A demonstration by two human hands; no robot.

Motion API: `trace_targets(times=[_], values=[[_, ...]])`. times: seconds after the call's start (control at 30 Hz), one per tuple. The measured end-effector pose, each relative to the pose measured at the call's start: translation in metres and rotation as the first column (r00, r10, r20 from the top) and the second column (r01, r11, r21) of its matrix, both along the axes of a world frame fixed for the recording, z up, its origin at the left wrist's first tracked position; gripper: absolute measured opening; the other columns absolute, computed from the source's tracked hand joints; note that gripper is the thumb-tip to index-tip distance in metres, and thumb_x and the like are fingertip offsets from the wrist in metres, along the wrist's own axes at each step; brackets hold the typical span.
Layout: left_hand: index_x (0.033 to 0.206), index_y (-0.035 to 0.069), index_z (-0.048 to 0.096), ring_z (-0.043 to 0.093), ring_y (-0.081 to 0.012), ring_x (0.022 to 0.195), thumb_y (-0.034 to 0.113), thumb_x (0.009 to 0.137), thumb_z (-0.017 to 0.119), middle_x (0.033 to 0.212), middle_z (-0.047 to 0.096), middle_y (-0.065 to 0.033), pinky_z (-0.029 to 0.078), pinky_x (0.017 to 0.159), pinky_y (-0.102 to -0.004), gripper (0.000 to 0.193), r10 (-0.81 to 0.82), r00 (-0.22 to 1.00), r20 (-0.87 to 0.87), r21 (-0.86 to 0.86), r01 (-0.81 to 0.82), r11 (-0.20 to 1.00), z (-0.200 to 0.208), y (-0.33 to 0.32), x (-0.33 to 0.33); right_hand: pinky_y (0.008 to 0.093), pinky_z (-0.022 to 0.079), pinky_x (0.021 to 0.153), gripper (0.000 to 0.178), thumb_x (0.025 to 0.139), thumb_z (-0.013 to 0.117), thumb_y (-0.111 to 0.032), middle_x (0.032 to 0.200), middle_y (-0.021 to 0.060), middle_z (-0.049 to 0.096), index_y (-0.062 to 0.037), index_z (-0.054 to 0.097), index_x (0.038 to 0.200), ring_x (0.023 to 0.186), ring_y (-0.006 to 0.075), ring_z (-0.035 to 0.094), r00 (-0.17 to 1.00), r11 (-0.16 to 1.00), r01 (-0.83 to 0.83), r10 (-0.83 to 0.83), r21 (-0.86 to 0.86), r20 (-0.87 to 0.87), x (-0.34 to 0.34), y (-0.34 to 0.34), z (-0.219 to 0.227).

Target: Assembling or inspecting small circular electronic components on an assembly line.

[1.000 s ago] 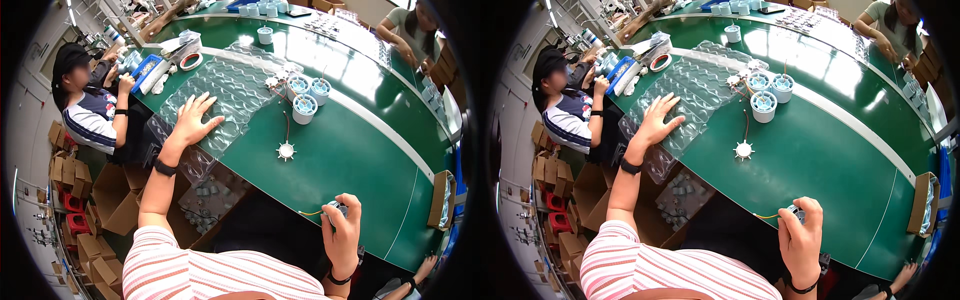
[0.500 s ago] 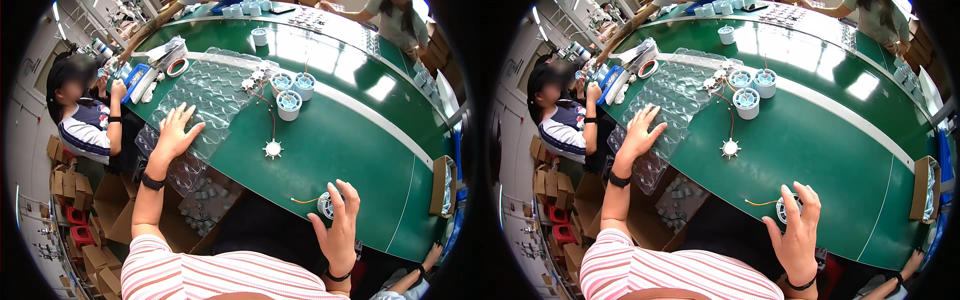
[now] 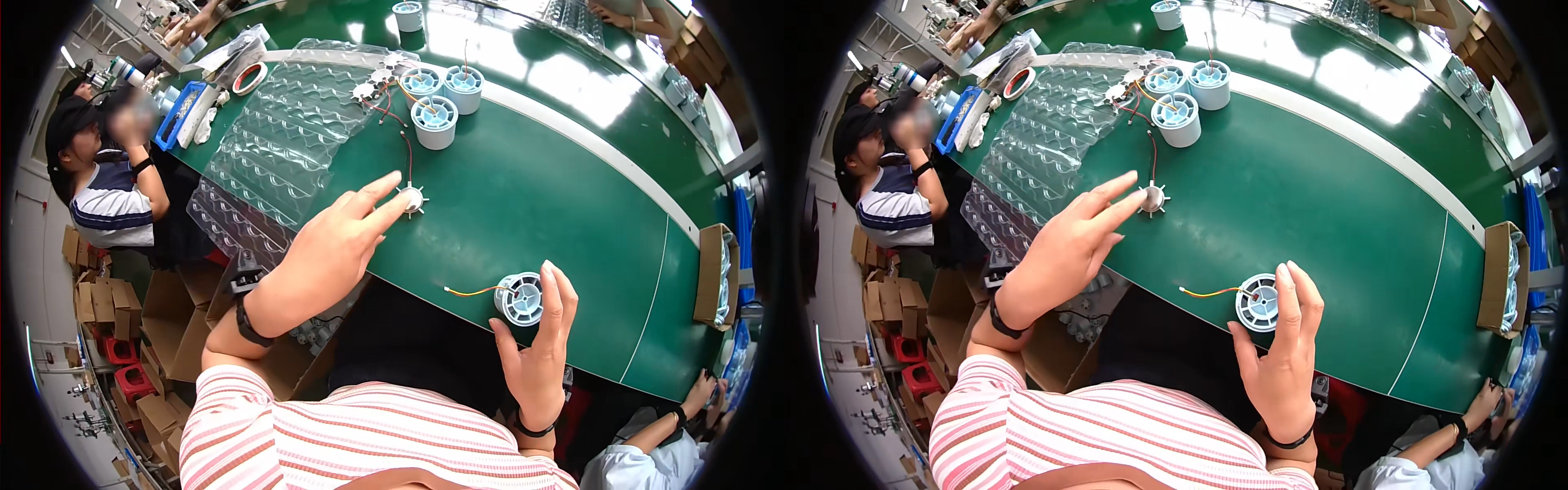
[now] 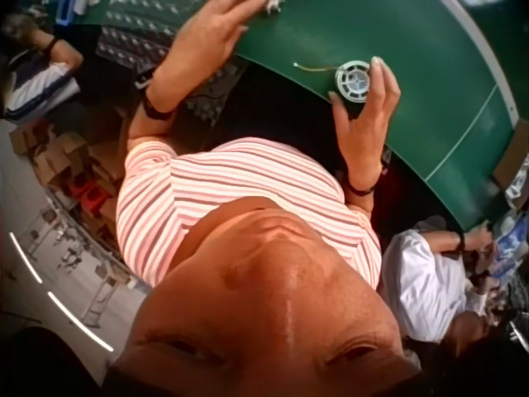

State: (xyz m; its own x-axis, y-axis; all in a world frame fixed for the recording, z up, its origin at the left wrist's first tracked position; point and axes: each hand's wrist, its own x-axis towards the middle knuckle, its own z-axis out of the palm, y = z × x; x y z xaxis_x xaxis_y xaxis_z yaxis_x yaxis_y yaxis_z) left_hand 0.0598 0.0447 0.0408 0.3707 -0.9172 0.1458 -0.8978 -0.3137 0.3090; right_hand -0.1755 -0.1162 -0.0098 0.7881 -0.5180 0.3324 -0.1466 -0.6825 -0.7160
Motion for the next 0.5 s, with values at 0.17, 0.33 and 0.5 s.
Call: trace_targets(times=[0.17,0.33,0.5], values=[[0.138,0.001,0.054,0.063,-0.0222,0.101,-0.004,0.087,0.068,0.125,0.056,-0.0127,0.053,0.084,-0.0305,0.053,0.025,0.965,-0.262,-0.115,-0.057,0.992,-0.037,-0.017,0.019,0.0454,0.042,0.107,0.087,0.073,0.078,0.004,0.145,0.0205,0.042,-0.0051,0.038,0.15,0.128,0.0372,0.048,1.0,0.999,-0.023,0.022,0.028,0.019,-0.011,-0.003,0.001],[0.136,0.0,0.057,0.062,-0.0155,0.09,-0.008,0.084,0.069,0.116,0.054,-0.0099,0.052,0.076,-0.0272,0.054,0.08,0.908,-0.41,-0.052,-0.11,0.993,-0.031,-0.019,0.018,0.0448,0.046,0.102,0.079,0.076,0.078,0.003,0.14,0.0221,0.047,-0.0021,0.042,0.147,0.124,0.0376,0.052,0.999,1.0,0.01,-0.01,-0.008,0.048,-0.02,-0.01,0.003],[0.129,0.0,0.063,0.061,-0.0108,0.081,-0.01,0.078,0.071,0.111,0.052,-0.008,0.051,0.067,-0.0241,0.053,-0.056,0.924,-0.378,-0.284,-0.058,0.957,-0.015,-0.027,-0.006,0.0438,0.051,0.096,0.064,0.078,0.077,0.004,0.123,0.0211,0.06,0.0009,0.052,0.136,0.112,0.0379,0.061,0.972,1.0,0.023,-0.022,-0.003,0.235,-0.028,-0.004,0.016]])
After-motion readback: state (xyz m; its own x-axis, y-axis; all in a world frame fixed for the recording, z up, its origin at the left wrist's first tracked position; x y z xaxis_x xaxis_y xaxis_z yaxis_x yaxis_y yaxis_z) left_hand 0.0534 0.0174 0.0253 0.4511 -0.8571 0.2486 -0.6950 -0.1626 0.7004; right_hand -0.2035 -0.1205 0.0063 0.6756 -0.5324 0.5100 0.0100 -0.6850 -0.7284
